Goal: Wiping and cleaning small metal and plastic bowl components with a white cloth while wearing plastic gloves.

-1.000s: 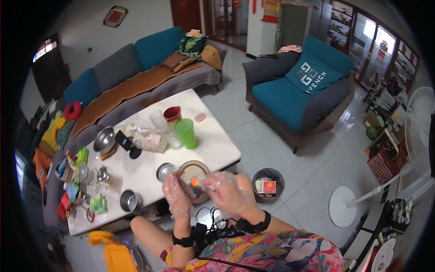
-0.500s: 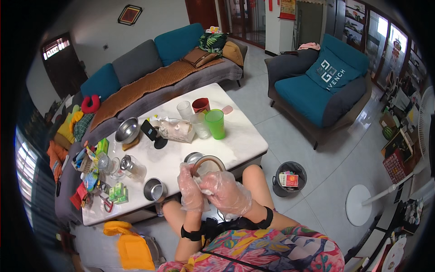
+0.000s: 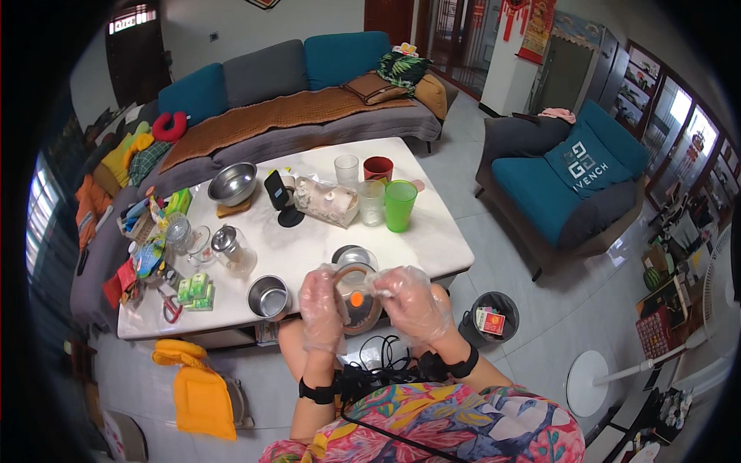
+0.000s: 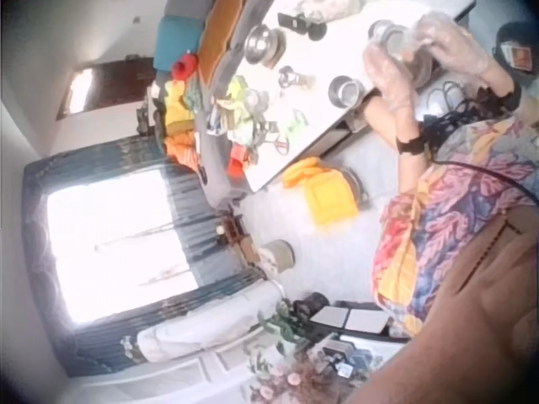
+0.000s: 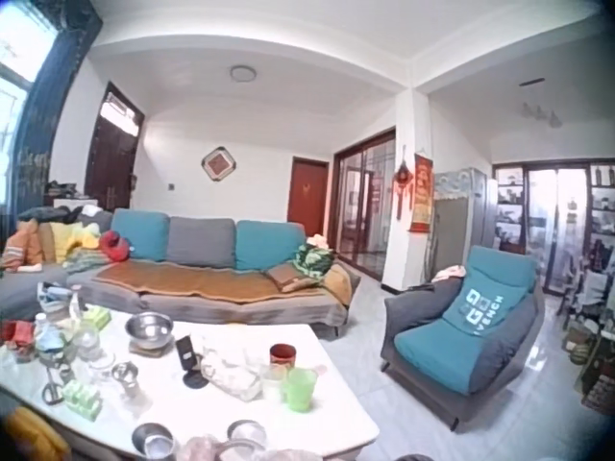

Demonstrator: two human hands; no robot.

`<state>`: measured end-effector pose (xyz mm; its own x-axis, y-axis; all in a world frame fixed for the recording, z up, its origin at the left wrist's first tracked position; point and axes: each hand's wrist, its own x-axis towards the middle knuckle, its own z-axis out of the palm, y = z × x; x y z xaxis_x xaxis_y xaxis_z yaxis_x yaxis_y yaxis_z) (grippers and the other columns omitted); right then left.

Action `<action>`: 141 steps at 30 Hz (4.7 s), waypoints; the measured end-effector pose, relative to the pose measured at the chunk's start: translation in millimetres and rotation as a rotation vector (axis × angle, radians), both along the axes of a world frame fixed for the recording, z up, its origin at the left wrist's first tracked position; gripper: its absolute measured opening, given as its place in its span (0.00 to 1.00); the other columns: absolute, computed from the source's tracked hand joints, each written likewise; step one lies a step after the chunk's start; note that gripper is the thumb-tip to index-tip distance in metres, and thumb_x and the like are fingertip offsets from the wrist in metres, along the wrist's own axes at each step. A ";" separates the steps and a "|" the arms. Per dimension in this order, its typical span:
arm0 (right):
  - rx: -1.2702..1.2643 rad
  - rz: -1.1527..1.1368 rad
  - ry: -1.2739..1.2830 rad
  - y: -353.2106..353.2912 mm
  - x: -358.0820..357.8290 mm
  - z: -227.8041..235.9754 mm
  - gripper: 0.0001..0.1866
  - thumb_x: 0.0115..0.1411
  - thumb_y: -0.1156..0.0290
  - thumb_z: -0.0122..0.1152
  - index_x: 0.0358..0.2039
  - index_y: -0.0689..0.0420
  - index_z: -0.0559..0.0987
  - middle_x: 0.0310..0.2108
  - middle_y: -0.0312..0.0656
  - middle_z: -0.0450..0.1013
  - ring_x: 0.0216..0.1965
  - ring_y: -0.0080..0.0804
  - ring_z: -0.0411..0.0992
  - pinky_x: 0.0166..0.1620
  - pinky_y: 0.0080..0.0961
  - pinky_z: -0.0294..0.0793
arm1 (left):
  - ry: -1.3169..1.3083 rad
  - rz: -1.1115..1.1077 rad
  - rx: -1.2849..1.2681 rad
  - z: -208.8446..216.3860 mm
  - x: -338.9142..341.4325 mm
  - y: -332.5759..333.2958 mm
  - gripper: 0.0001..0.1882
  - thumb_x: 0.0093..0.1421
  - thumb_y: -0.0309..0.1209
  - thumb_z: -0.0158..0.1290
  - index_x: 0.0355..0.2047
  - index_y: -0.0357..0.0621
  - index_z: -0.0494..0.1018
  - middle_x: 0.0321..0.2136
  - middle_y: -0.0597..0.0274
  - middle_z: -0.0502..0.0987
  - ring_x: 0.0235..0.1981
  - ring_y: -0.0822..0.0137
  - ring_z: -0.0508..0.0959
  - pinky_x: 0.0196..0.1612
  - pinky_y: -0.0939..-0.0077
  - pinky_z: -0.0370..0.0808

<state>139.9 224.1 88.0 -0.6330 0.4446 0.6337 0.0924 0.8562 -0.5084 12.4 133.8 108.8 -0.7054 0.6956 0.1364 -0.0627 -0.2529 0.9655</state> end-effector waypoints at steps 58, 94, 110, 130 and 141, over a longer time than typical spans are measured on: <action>-1.448 0.395 0.258 0.8 -8.0 -6.4 0.23 0.48 0.72 0.66 0.44 0.60 0.70 0.37 0.46 0.72 0.43 0.40 0.70 0.46 0.29 0.69 | -0.092 0.202 -0.082 -33.6 -10.9 21.2 0.17 0.63 0.40 0.44 0.49 0.47 0.64 0.34 0.67 0.66 0.32 0.77 0.68 0.31 0.83 0.69; 0.036 0.150 0.191 2.1 -56.1 23.1 0.11 0.44 0.79 0.58 0.32 0.58 0.75 0.34 0.46 0.70 0.37 0.47 0.68 0.40 0.36 0.69 | -0.748 -0.472 0.175 -25.8 -16.5 1.3 0.40 0.55 0.65 0.37 0.57 0.48 0.61 0.55 0.60 0.65 0.56 0.61 0.64 0.58 0.59 0.60; 0.062 0.104 -0.063 14.3 -40.5 -4.5 0.07 0.46 0.79 0.52 0.27 0.59 0.75 0.24 0.50 0.68 0.29 0.50 0.68 0.35 0.40 0.68 | -0.527 -0.367 0.167 -34.9 -18.6 4.0 0.39 0.56 0.59 0.41 0.60 0.46 0.55 0.54 0.51 0.63 0.56 0.58 0.64 0.57 0.61 0.62; -0.634 0.133 0.223 11.6 -45.4 13.0 0.10 0.52 0.73 0.58 0.34 0.63 0.77 0.30 0.46 0.72 0.36 0.36 0.69 0.41 0.29 0.69 | -0.448 -0.443 0.191 -29.8 -0.2 1.4 0.44 0.54 0.65 0.37 0.62 0.47 0.52 0.59 0.59 0.59 0.59 0.60 0.60 0.60 0.61 0.56; 0.003 0.336 0.100 10.0 -30.4 35.8 0.09 0.42 0.78 0.57 0.28 0.57 0.74 0.31 0.45 0.70 0.36 0.46 0.68 0.39 0.38 0.68 | -0.710 -0.422 0.130 -31.0 -12.0 -1.2 0.35 0.57 0.62 0.36 0.56 0.52 0.62 0.54 0.63 0.65 0.54 0.63 0.66 0.55 0.61 0.65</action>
<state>109.6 234.1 123.8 -0.6786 0.2201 0.7007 -0.2447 0.8318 -0.4982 0.3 132.6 77.8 -0.3381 0.9299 -0.1447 -0.7594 -0.1788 0.6256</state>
